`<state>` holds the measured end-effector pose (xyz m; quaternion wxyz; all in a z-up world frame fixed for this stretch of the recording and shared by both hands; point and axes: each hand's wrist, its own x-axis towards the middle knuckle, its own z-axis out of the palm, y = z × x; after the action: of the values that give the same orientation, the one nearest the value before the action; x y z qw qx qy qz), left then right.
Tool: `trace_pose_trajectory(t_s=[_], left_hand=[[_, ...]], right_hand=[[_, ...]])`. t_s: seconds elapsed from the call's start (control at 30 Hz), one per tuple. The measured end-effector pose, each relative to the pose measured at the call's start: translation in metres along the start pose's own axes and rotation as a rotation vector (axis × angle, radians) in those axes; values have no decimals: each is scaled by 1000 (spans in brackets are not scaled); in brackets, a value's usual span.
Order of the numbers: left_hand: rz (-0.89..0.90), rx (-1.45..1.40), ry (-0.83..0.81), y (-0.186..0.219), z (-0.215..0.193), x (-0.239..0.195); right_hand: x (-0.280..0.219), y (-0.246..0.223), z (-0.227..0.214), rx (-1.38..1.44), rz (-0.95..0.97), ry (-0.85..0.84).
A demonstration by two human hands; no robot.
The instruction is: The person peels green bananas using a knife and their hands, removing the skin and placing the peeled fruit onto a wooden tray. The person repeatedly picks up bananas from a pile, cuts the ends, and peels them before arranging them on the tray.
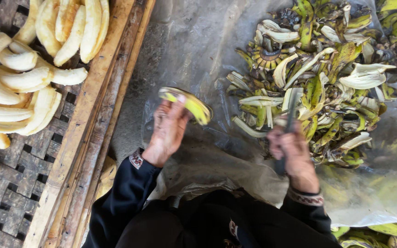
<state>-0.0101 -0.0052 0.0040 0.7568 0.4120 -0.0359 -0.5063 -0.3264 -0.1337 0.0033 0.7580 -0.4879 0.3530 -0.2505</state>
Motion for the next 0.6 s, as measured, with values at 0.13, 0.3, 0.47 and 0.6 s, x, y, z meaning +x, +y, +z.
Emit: trace_pose_trajectory(t_s=[0.13, 0.3, 0.47, 0.6], left_hand=[[-203, 56, -182, -20, 25, -20], [-160, 248, -275, -25, 24, -22], [-185, 289, -329, -28, 22, -21], [-258, 372, -401, -18, 27, -25]], right_hand=[[34, 21, 60, -192, -270, -222], [34, 8, 91, -269, -159, -253], [20, 19, 77, -263, -14, -91], [22, 28, 73, -351, -94, -3]])
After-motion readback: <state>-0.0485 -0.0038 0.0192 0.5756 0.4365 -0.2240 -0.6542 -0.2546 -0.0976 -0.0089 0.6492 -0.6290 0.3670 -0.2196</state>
